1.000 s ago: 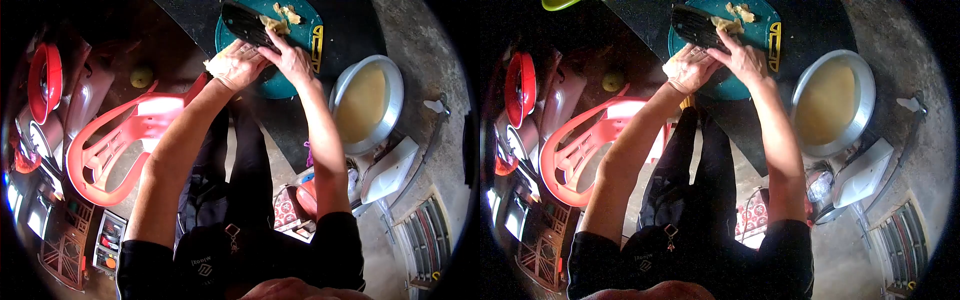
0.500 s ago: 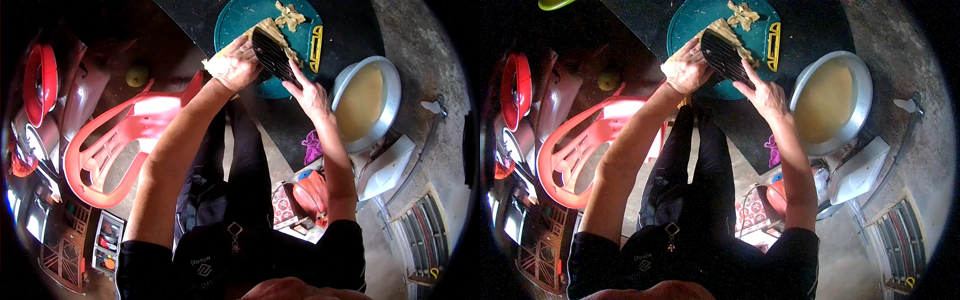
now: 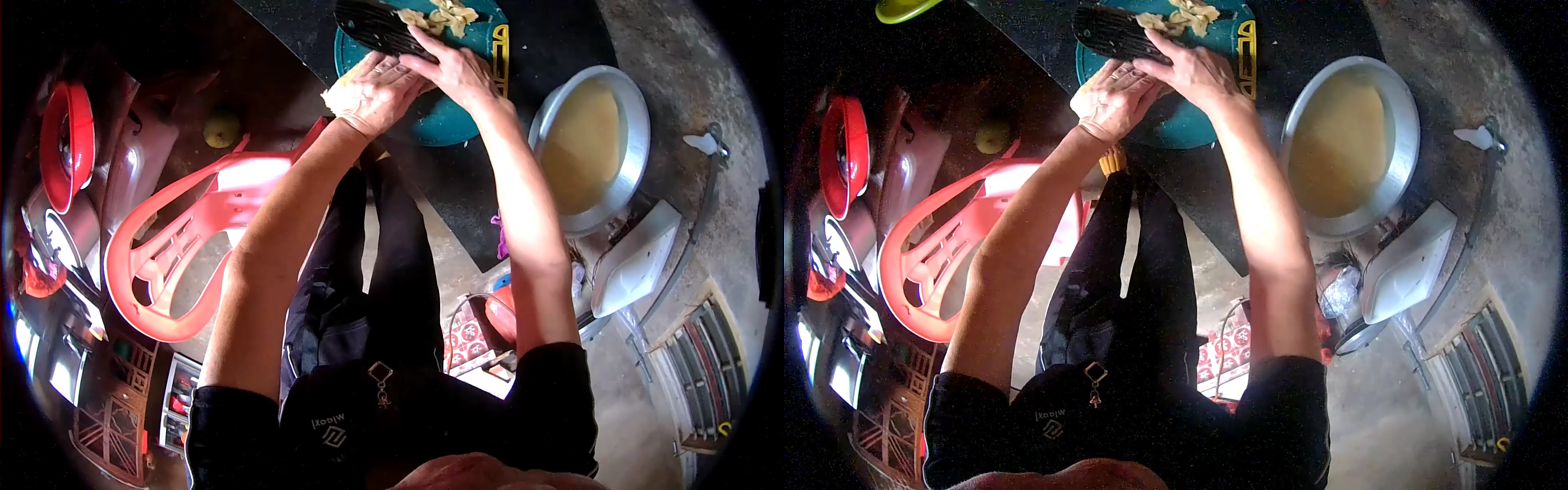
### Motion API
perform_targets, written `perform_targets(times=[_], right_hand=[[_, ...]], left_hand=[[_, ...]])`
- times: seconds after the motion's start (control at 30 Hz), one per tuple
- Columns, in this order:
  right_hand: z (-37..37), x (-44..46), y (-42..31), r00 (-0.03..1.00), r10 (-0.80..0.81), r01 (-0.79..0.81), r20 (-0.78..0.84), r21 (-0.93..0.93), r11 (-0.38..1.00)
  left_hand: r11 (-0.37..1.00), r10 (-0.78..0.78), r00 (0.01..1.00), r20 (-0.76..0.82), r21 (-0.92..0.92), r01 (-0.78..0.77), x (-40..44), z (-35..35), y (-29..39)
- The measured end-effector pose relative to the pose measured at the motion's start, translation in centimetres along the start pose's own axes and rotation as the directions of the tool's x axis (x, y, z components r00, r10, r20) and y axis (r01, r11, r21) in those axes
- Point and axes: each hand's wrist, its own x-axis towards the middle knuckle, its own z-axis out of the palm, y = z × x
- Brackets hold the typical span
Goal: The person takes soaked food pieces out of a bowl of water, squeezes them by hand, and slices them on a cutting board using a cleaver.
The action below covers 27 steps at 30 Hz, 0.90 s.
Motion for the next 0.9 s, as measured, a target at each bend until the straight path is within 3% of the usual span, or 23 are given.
perform_targets(times=[0.1, 0.2, 0.23, 0.27, 0.33, 0.4, 0.43, 0.53, 0.67, 0.73, 0.77, 0.87, 0.9], right_hand=[[0.2, 1.5, 0.4, 0.995, 0.067, -0.067, 0.075, 0.0, 0.998], [-0.3, 0.0, 1.8, 0.985, 0.158, -0.173, 0.07, 0.346, 0.922], [-2.4, -1.2, 0.9, 0.95, 0.267, -0.31, 0.165, 0.363, 0.879], [-1.9, -2.7, 2.0, 0.986, 0.166, -0.157, -0.006, 0.299, 0.941], [-4.8, -5.8, 0.7, 0.972, 0.148, -0.163, 0.181, 0.068, 0.984], [-6.2, -7.8, -1.9, 0.917, 0.282, -0.238, 0.281, -0.179, 0.955], [-5.3, -9.1, -1.8, 0.949, 0.252, -0.241, 0.192, -0.076, 0.967], [-4.4, -9.9, -1.4, 0.952, 0.248, -0.224, 0.18, -0.143, 0.964], [-2.4, -7.9, -0.5, 0.973, 0.176, -0.172, 0.15, -0.04, 0.984], [-1.5, -5.4, -0.8, 0.982, 0.114, -0.112, 0.15, -0.02, 0.993], [-0.1, -4.4, -0.5, 0.993, 0.109, -0.111, 0.05, 0.033, 0.993], [0.8, -3.2, -0.2, 0.998, 0.061, -0.061, -0.004, -0.043, 0.997], [0.4, -4.1, -0.3, 0.992, 0.125, -0.124, 0.034, -0.025, 0.992]], left_hand=[[1.0, 0.024, 1.0, -0.005, 0.018, -0.024, -0.1, 0.0, 0.0], [1.0, 0.003, 1.0, -0.006, 0.0, -0.003, -0.3, 0.4, 0.0], [1.0, -0.013, 0.999, -0.03, -0.019, 0.013, -0.4, 0.7, 0.0], [0.999, -0.031, 0.998, -0.056, -0.037, 0.029, -0.5, 0.8, -0.1], [0.999, -0.027, 1.0, -0.009, -0.021, 0.026, -0.6, 0.2, 0.0], [0.999, -0.036, 0.997, 0.074, -0.005, 0.036, -0.6, -0.5, 0.0], [0.999, 0.01, 0.996, 0.092, 0.051, -0.014, -0.2, -0.8, 0.0], [0.999, 0.008, 0.992, 0.127, 0.045, -0.014, -0.5, -0.3, -0.4], [0.998, 0.051, 0.998, 0.045, 0.045, -0.053, -0.3, -0.7, -0.4], [1.0, -0.016, 0.995, 0.1, 0.022, 0.014, -0.8, -0.1, -0.5], [0.999, -0.046, 0.991, 0.128, 0.012, 0.045, -1.1, 0.2, -0.5], [0.996, -0.084, 0.992, 0.098, 0.051, 0.079, -0.4, -0.6, 0.2], [0.997, -0.071, 0.997, 0.029, -0.004, 0.071, -0.1, -1.0, 0.4]])
